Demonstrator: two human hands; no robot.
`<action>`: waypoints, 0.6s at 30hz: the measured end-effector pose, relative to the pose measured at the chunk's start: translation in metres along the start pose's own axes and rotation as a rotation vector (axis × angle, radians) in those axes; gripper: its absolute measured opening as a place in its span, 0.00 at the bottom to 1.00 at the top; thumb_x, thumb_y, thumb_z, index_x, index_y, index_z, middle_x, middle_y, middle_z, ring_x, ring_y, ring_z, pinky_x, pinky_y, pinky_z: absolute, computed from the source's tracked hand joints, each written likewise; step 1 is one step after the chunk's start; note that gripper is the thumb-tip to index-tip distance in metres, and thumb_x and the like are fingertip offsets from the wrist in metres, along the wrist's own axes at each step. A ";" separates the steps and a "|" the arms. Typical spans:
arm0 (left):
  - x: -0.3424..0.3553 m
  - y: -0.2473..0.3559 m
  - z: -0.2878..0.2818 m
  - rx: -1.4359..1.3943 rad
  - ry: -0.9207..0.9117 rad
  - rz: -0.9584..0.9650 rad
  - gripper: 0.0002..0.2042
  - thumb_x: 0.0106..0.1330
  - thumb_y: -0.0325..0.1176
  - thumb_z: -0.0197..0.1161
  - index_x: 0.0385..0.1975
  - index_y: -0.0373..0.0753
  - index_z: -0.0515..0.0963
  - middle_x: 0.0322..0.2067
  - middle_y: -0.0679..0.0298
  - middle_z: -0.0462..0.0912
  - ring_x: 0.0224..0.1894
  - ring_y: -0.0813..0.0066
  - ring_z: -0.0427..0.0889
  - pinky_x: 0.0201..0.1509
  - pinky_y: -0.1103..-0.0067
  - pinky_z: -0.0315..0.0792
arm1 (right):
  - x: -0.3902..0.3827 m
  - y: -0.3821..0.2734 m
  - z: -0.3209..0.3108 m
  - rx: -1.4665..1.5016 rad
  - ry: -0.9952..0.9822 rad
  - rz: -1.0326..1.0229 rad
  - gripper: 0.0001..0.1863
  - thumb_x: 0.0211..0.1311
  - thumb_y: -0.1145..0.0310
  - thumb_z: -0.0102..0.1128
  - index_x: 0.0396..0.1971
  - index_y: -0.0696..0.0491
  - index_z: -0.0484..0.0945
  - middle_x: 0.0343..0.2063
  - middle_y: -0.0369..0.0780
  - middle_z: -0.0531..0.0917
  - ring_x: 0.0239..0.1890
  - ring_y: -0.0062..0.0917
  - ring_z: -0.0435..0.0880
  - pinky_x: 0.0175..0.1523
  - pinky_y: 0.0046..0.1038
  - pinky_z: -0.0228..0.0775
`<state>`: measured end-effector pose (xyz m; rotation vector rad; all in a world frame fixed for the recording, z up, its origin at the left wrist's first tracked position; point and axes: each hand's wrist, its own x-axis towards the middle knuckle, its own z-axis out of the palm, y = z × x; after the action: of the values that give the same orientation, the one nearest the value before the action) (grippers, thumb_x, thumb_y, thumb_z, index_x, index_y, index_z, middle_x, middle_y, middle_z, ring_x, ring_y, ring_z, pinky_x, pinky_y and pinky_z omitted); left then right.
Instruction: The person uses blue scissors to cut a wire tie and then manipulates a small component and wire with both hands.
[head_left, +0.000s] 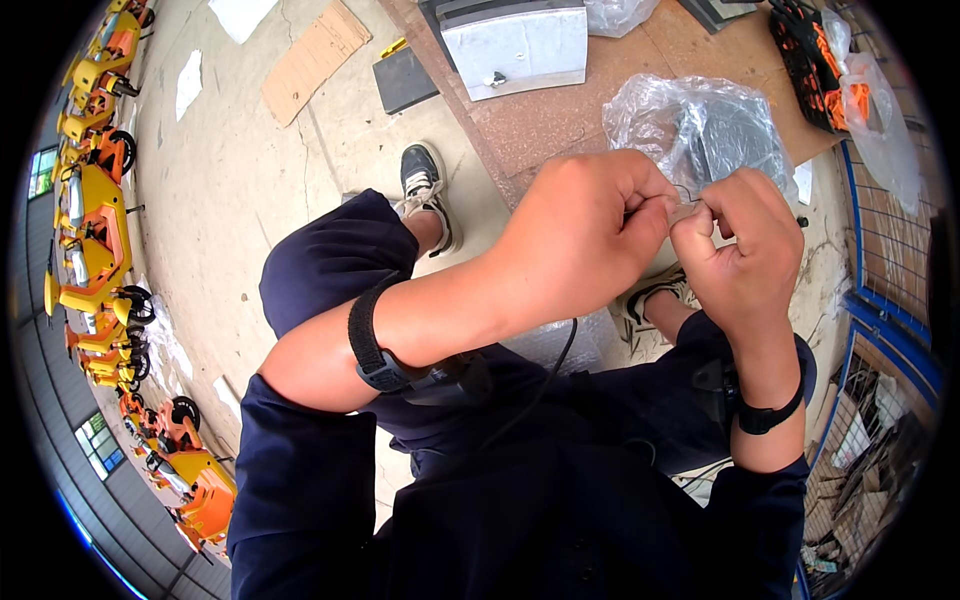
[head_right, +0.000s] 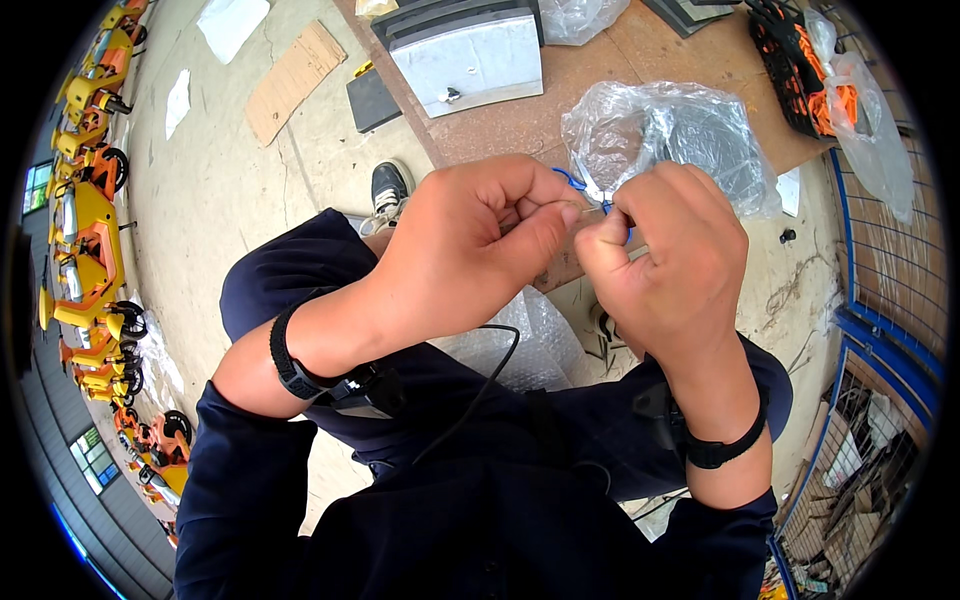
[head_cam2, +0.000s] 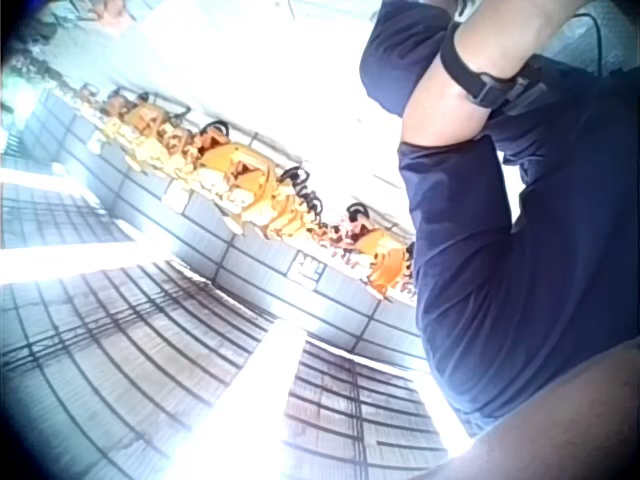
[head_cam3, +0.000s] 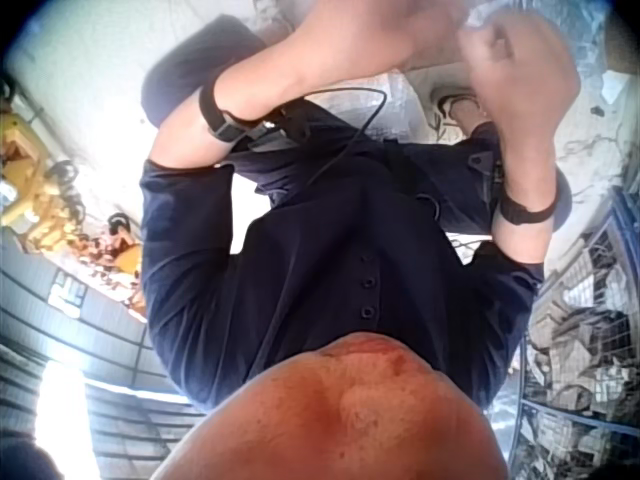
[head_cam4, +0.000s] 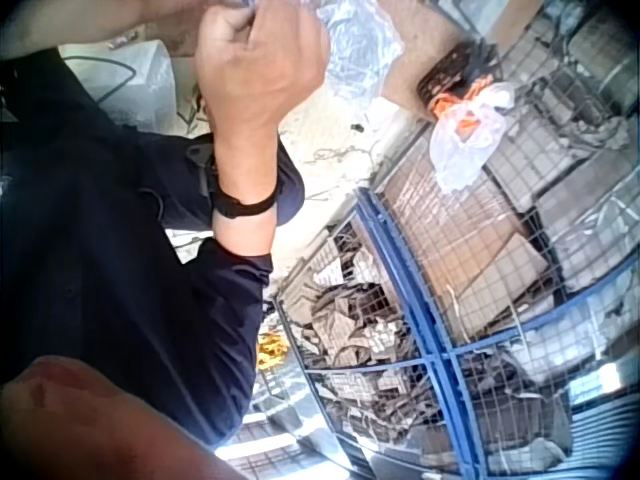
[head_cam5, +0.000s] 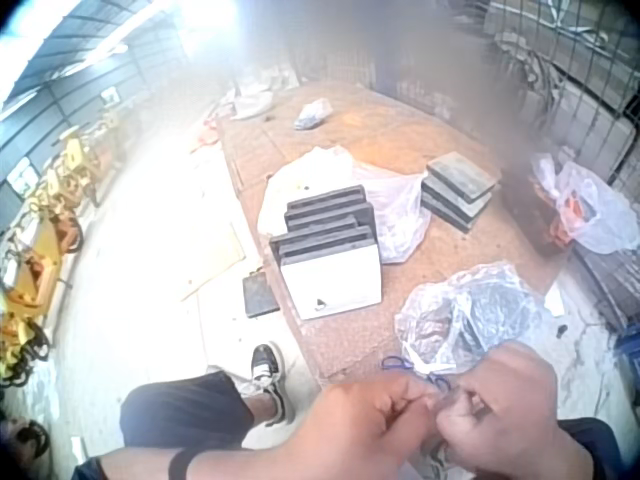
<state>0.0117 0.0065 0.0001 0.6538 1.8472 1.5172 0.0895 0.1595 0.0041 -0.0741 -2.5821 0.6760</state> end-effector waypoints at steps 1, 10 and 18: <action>0.000 0.000 0.000 -0.011 -0.003 -0.013 0.05 0.67 0.26 0.58 0.33 0.31 0.78 0.18 0.74 0.74 0.20 0.94 0.66 0.21 0.89 0.59 | 0.000 0.000 0.000 -0.006 -0.002 -0.001 0.08 0.35 0.82 0.58 0.17 0.56 0.69 0.17 0.42 0.69 0.21 0.37 0.71 0.26 0.34 0.63; 0.002 0.004 -0.005 -0.059 0.015 -0.078 0.06 0.67 0.28 0.59 0.34 0.31 0.79 0.19 0.74 0.75 0.21 0.94 0.66 0.21 0.89 0.59 | 0.002 0.002 0.000 -0.042 0.036 0.034 0.08 0.35 0.82 0.57 0.17 0.56 0.69 0.17 0.41 0.71 0.21 0.36 0.72 0.27 0.31 0.65; 0.004 0.003 -0.010 -0.122 0.006 -0.128 0.06 0.66 0.29 0.60 0.34 0.32 0.79 0.20 0.75 0.75 0.20 0.95 0.64 0.20 0.89 0.57 | 0.003 0.003 -0.005 -0.063 0.016 0.069 0.07 0.35 0.82 0.58 0.17 0.56 0.70 0.16 0.39 0.71 0.20 0.33 0.72 0.26 0.29 0.64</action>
<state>0.0014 0.0034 0.0031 0.4658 1.7505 1.5353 0.0888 0.1648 0.0080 -0.1891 -2.5955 0.6166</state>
